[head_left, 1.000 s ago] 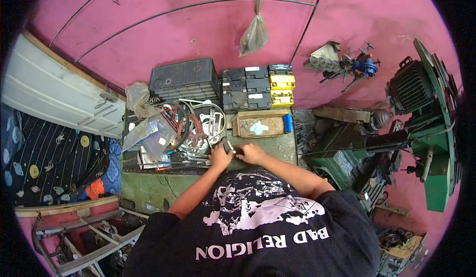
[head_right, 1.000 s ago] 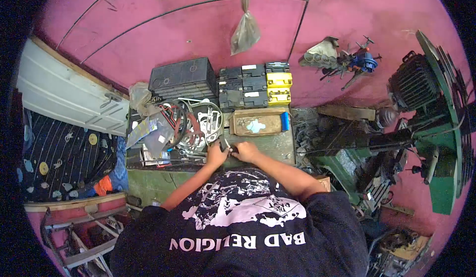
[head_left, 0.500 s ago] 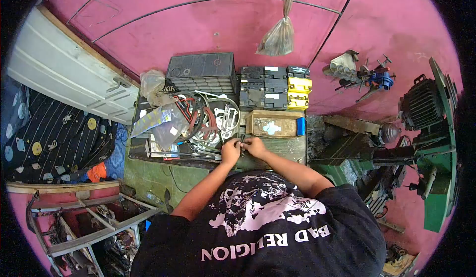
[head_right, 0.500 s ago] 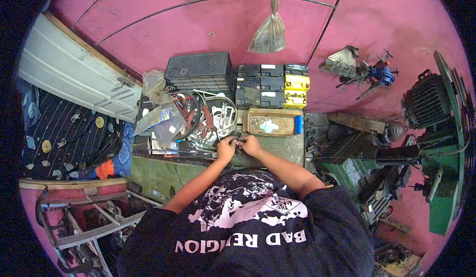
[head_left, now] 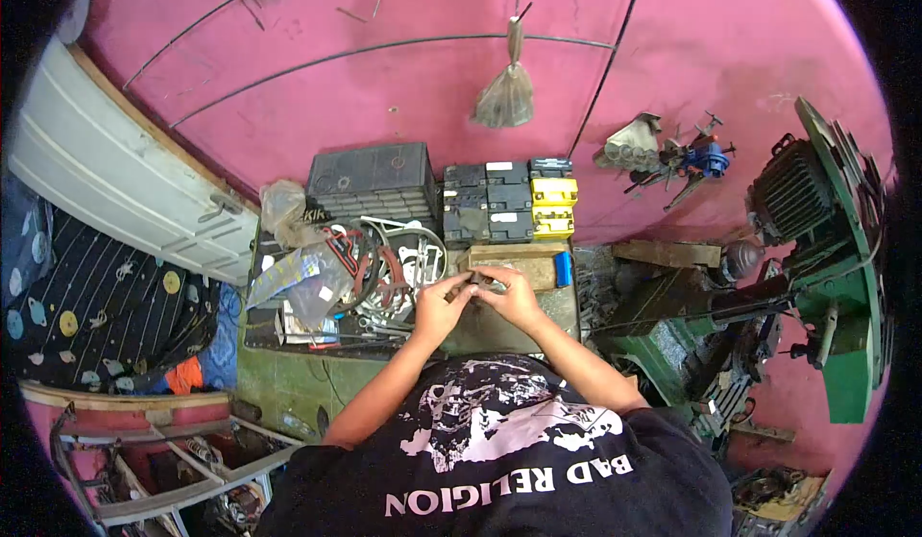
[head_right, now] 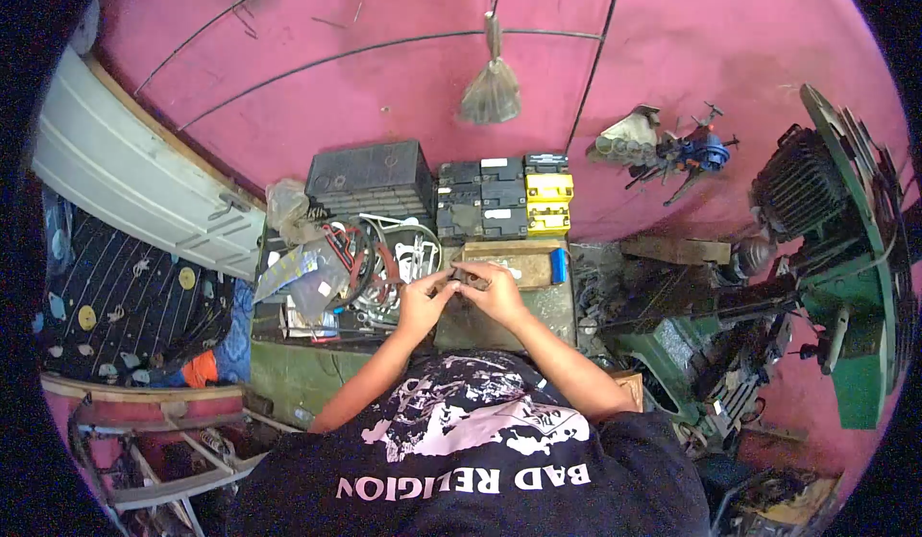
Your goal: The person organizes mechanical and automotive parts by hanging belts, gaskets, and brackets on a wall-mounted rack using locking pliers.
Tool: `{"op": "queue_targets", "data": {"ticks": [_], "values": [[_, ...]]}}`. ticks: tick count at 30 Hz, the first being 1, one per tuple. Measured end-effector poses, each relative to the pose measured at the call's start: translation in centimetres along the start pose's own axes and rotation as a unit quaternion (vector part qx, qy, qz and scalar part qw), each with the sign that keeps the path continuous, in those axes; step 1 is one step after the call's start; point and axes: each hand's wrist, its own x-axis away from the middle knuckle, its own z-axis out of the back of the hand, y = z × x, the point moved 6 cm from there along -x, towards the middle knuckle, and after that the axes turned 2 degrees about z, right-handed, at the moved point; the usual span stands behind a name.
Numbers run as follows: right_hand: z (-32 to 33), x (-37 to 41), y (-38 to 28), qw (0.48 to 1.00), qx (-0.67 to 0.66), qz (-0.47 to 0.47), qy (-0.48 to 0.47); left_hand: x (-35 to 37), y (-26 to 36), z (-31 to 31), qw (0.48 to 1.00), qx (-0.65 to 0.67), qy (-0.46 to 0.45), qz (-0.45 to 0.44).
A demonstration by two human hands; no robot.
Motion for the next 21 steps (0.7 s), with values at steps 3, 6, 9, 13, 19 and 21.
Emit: {"op": "queue_targets", "data": {"ticks": [3, 6, 9, 13, 19, 21], "values": [[2.7, -1.5, -3.8, 0.999, 0.003, 0.038, 0.025, -2.3, 3.5, 0.8, 0.998, -0.005, 0.005, -0.063], [4.5, -2.7, -3.4, 0.993, -0.082, 0.046, 0.07, -4.1, 9.1, 2.1, 0.986, -0.068, 0.02, -0.152], [7.9, -5.0, -6.6, 0.989, -0.125, 0.06, 0.048, -6.5, 13.0, 3.1, 0.986, -0.037, 0.008, -0.161], [14.0, -9.0, -11.0, 0.991, -0.047, 0.078, 0.094, -11.3, 17.8, 4.6, 0.973, 0.023, -0.041, -0.225], [22.4, -16.9, -20.4, 0.967, 0.002, 0.176, 0.186, -19.9, 29.0, 7.2, 0.942, 0.119, -0.014, -0.314], [24.1, -19.1, -22.5, 0.954, 0.004, 0.21, 0.215, -22.3, 31.7, 7.2, 0.934, 0.108, -0.014, -0.339]]}}
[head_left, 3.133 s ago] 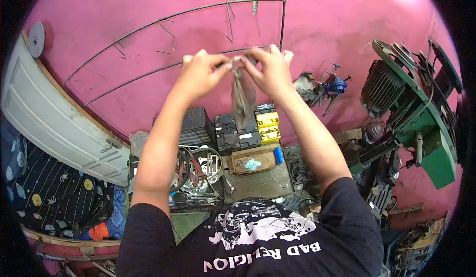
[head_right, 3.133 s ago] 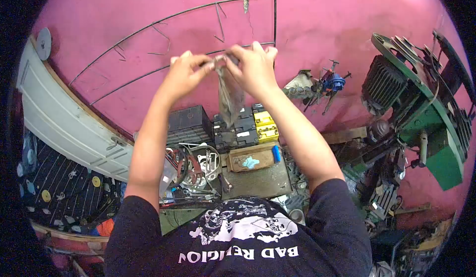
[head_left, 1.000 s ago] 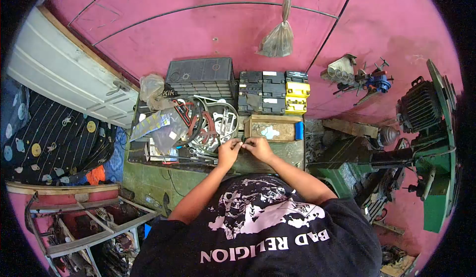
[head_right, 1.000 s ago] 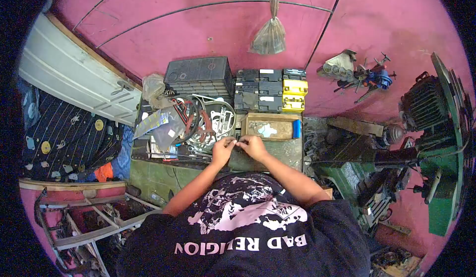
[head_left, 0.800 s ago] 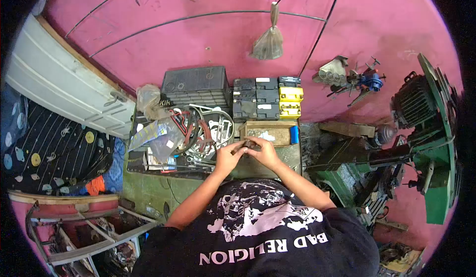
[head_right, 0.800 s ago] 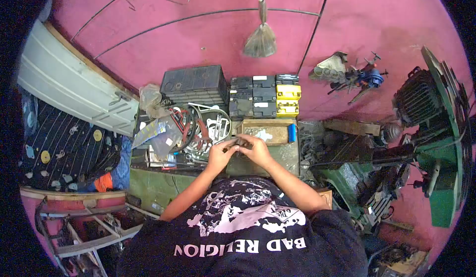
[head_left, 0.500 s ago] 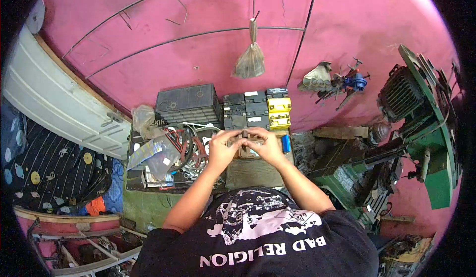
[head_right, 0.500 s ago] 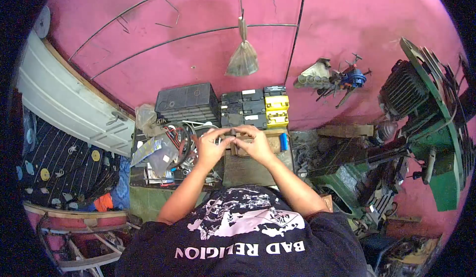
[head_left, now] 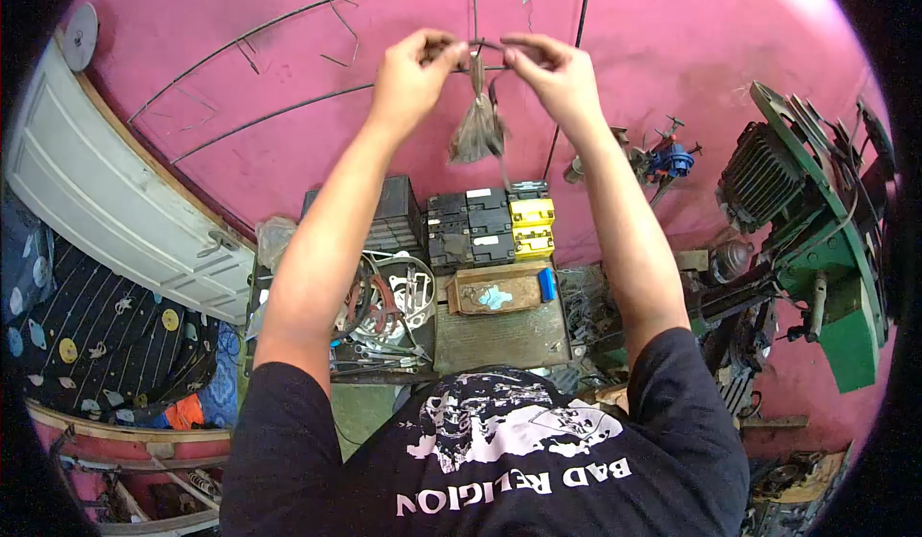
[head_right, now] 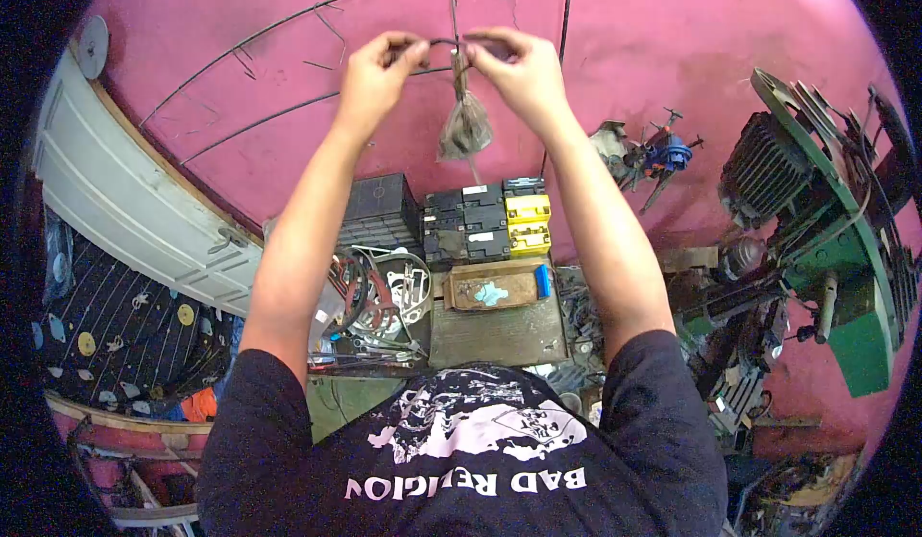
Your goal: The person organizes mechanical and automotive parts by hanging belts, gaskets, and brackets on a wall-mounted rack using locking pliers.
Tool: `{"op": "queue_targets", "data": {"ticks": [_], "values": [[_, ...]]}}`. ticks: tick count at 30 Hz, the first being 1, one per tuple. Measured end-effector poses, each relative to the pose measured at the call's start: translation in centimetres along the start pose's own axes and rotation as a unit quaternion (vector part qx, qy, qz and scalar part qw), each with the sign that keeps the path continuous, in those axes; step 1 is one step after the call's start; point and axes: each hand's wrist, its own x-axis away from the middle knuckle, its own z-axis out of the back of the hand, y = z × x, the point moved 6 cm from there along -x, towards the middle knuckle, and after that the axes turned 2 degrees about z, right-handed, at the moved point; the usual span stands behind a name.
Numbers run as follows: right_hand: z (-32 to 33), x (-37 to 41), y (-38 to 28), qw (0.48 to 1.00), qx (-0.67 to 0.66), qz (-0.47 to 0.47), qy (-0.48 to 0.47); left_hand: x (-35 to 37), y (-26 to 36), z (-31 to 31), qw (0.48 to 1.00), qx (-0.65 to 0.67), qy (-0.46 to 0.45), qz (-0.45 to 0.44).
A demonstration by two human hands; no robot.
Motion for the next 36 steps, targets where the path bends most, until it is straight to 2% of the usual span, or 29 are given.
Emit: {"op": "queue_targets", "data": {"ticks": [2, 3, 6, 9, 12, 14, 17, 19, 21, 23, 25, 27, 29, 31, 33, 34, 35, 36], "values": [[0.5, -2.8, 0.1, 0.999, 0.053, -0.008, 0.001, -2.7, -0.1, -0.1, 0.996, -0.082, 0.038, 0.014], [0.5, -3.8, 0.7, 0.999, 0.054, -0.007, 0.0, -3.7, -0.4, -0.1, 0.996, -0.081, 0.039, 0.013], [-0.3, -6.2, 5.3, 0.999, 0.034, -0.012, -0.014, -5.7, -4.1, -0.4, 0.992, -0.093, 0.028, 0.084], [-1.1, -6.4, 9.4, 0.997, 0.064, -0.038, -0.03, -6.0, -8.4, -1.2, 0.992, -0.104, 0.022, 0.074], [-2.2, -5.6, 13.5, 0.991, 0.098, -0.081, -0.048, -4.8, -11.5, -1.7, 0.984, -0.136, 0.033, 0.109], [-2.8, -4.5, 14.1, 0.987, 0.109, -0.106, -0.055, -4.2, -14.5, -2.0, 0.985, -0.123, 0.036, 0.111], [-3.9, -3.0, 14.6, 0.993, 0.059, -0.091, -0.037, -2.6, -14.0, -2.6, 0.991, -0.07, 0.037, 0.106], [-4.3, -2.1, 14.3, 0.992, 0.074, -0.101, -0.03, -1.9, -14.0, -3.2, 0.991, -0.069, 0.029, 0.112], [-4.7, -1.2, 13.9, 0.99, 0.087, -0.112, -0.023, -1.2, -14.1, -4.1, 0.992, 0.025, 0.038, 0.117], [-5.3, -0.2, 13.8, 0.981, 0.102, -0.163, -0.012, -0.3, -14.3, -4.7, 0.99, 0.0, 0.05, 0.132], [-6.1, 1.2, 14.4, 0.985, 0.076, -0.155, 0.009, 0.8, -14.4, -4.9, 0.984, -0.05, 0.072, 0.153], [-6.1, 2.4, 14.2, 0.983, 0.161, -0.083, 0.039, 2.6, -14.6, -5.3, 0.976, -0.08, 0.076, 0.188], [-6.4, 4.0, 15.0, 0.981, 0.161, -0.106, 0.024, 4.6, -15.8, -6.1, 0.982, -0.092, 0.051, 0.157], [-6.4, 5.6, 14.0, 0.961, 0.249, -0.123, 0.013, 6.5, -16.3, -6.6, 0.983, -0.115, 0.018, 0.139], [-6.6, 6.7, 15.3, 0.964, 0.238, -0.12, -0.003, 8.3, -16.1, -6.9, 0.971, -0.185, 0.011, 0.149], [-6.5, 7.2, 15.0, 0.957, 0.279, -0.083, 0.014, 9.0, -15.6, -7.0, 0.975, -0.144, -0.015, 0.171], [-6.3, 7.8, 14.7, 0.946, 0.318, -0.045, 0.031, 9.5, -16.6, -7.5, 0.986, -0.085, -0.026, 0.142], [-6.2, 8.1, 14.6, 0.949, 0.306, -0.076, 0.015, 10.3, -16.7, -7.5, 0.983, -0.103, -0.037, 0.148]]}}
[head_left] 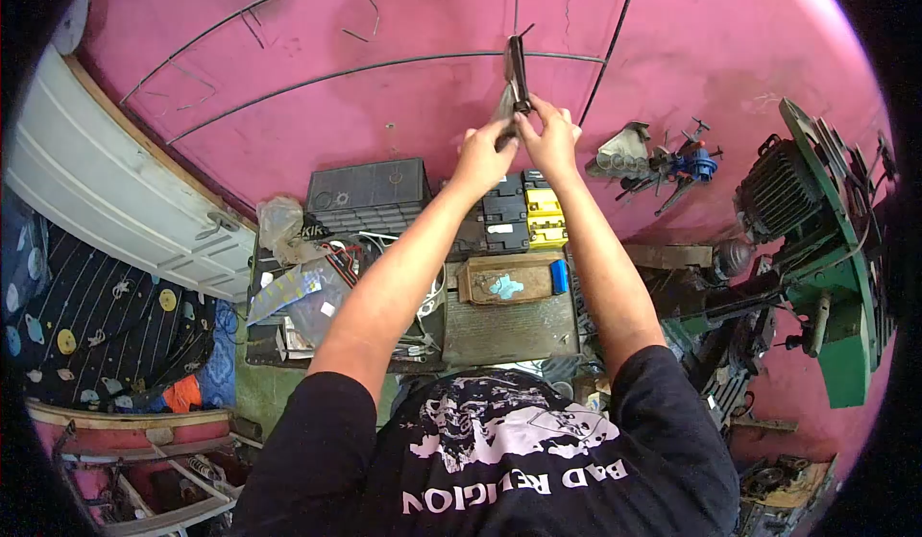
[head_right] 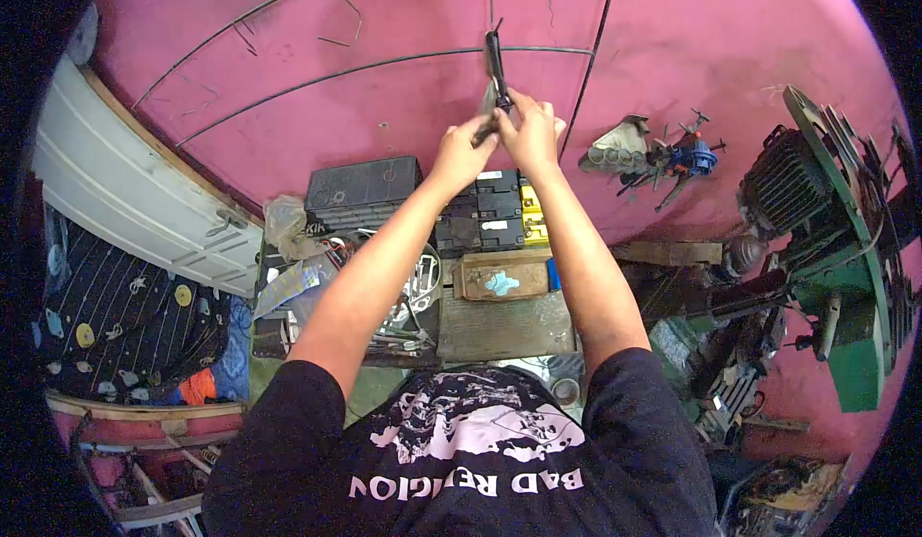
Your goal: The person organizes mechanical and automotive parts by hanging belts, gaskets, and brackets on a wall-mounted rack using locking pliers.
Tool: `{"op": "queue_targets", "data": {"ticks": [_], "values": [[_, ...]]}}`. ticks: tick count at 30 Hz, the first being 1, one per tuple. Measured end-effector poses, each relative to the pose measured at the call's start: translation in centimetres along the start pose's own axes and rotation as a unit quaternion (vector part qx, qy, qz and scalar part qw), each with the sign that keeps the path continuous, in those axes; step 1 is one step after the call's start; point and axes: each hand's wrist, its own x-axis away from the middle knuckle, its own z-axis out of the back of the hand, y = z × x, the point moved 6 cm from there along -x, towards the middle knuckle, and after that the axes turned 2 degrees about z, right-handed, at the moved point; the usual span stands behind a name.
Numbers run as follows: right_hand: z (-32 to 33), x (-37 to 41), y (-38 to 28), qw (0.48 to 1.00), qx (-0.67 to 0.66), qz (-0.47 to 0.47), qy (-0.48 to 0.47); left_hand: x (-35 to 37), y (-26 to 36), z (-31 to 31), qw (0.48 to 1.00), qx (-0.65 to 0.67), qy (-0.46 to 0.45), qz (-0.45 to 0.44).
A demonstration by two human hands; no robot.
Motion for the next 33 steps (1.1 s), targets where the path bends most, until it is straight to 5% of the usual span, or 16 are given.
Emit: {"op": "queue_targets", "data": {"ticks": [5, 7, 15, 19, 21, 23, 25, 26, 28, 33], "values": [[0.9, 2.1, -0.4, 0.996, 0.06, 0.049, 0.054, 6.8, -1.1, 0.7, 0.998, -0.042, -0.035, 0.041], [0.1, 2.4, 0.9, 1.0, 0.017, 0.015, 0.017, 10.8, -3.4, 0.7, 0.995, 0.046, -0.064, 0.057], [0.4, 6.2, 0.6, 0.995, 0.041, -0.014, 0.094, 30.5, -14.0, 7.9, 0.945, 0.001, -0.14, 0.297], [-3.5, 13.0, 1.0, 0.989, -0.043, -0.116, 0.079, 38.9, -20.8, 11.6, 0.946, 0.065, -0.031, 0.317], [-8.3, 18.2, 0.7, 0.983, -0.101, -0.153, -0.016, 40.6, -20.1, 14.6, 0.947, -0.029, 0.021, 0.319], [-12.7, 23.9, -2.9, 0.982, 0.019, -0.141, -0.125, 39.5, -18.6, 17.4, 0.936, -0.054, 0.049, 0.345], [-17.1, 27.6, -7.0, 0.925, -0.116, -0.179, -0.316, 38.7, -20.4, 19.7, 0.935, -0.078, 0.106, 0.328], [-19.0, 28.9, -9.6, 0.929, -0.077, -0.127, -0.338, 37.2, -19.4, 20.9, 0.919, -0.119, 0.093, 0.363], [-22.9, 30.2, -13.4, 0.937, -0.039, -0.056, -0.343, 33.7, -20.6, 22.4, 0.966, -0.126, 0.104, 0.199], [-28.6, 26.8, -16.9, 0.908, 0.08, 0.126, -0.392, 27.6, -22.6, 21.6, 0.971, -0.164, 0.0, 0.174]]}}
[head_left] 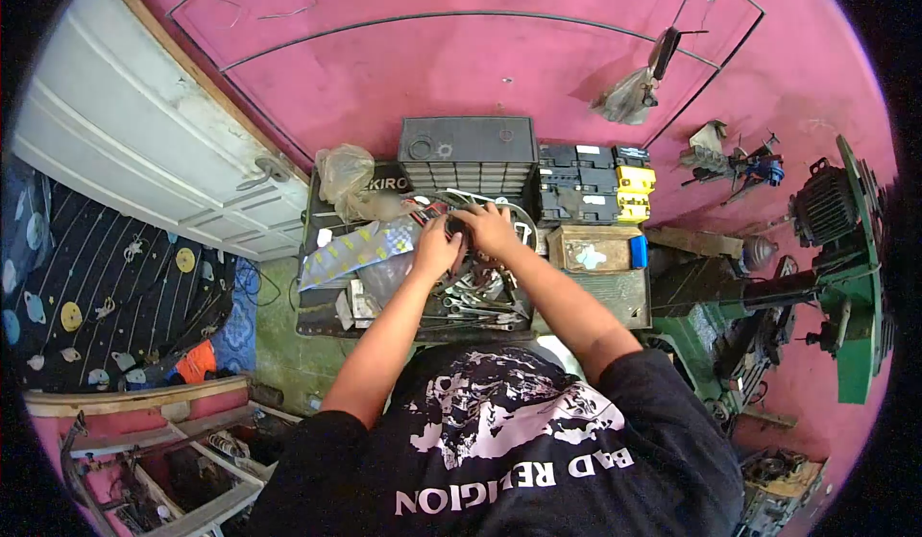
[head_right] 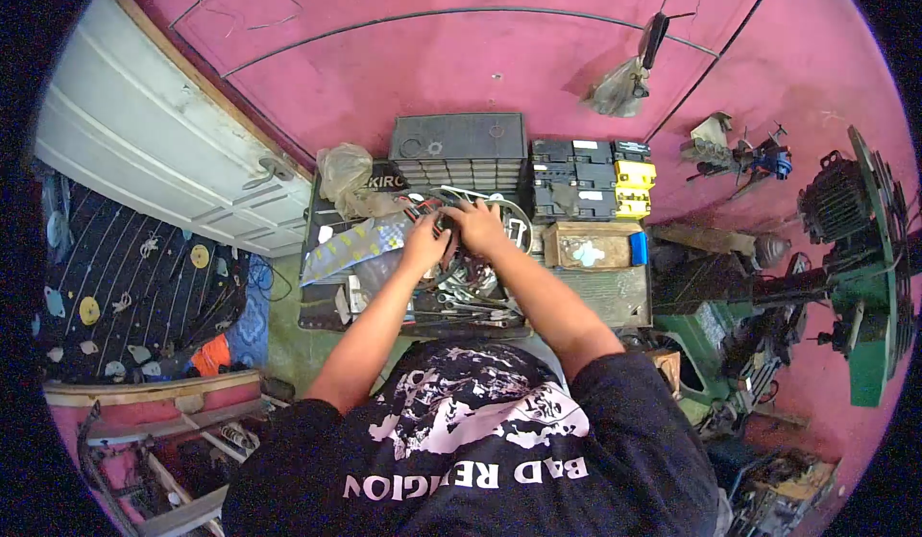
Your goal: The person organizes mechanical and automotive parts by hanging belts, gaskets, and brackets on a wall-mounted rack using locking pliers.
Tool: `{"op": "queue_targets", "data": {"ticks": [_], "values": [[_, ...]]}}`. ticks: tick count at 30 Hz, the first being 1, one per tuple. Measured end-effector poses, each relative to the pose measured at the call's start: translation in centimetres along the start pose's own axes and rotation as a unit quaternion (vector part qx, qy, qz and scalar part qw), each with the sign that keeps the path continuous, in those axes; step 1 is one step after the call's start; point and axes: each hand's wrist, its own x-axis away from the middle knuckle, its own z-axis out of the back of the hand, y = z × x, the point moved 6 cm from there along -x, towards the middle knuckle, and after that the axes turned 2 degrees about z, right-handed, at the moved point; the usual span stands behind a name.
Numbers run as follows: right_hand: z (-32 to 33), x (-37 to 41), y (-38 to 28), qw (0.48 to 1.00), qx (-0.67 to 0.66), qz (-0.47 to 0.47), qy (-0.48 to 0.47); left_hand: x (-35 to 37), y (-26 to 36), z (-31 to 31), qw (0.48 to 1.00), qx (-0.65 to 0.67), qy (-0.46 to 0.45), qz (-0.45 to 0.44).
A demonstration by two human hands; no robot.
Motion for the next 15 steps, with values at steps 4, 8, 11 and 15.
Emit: {"op": "queue_targets", "data": {"ticks": [4, 8, 11, 15], "values": [[-1.7, -2.9, 0.6, 0.986, 0.138, 0.046, -0.077, -3.2, -4.4, -4.3, 0.984, -0.033, -0.16, 0.077], [-3.5, -4.1, 0.7, 0.976, 0.166, 0.029, -0.138, -3.3, -5.8, -5.4, 0.988, -0.057, -0.139, 0.036], [-0.6, -3.2, -0.5, 0.993, 0.099, 0.034, -0.048, -2.1, -3.0, -2.5, 0.992, -0.065, -0.104, 0.034], [4.2, -2.3, -0.6, 0.998, -0.05, -0.026, -0.011, -1.4, 2.0, 1.6, 0.998, -0.011, -0.046, -0.03]]}}
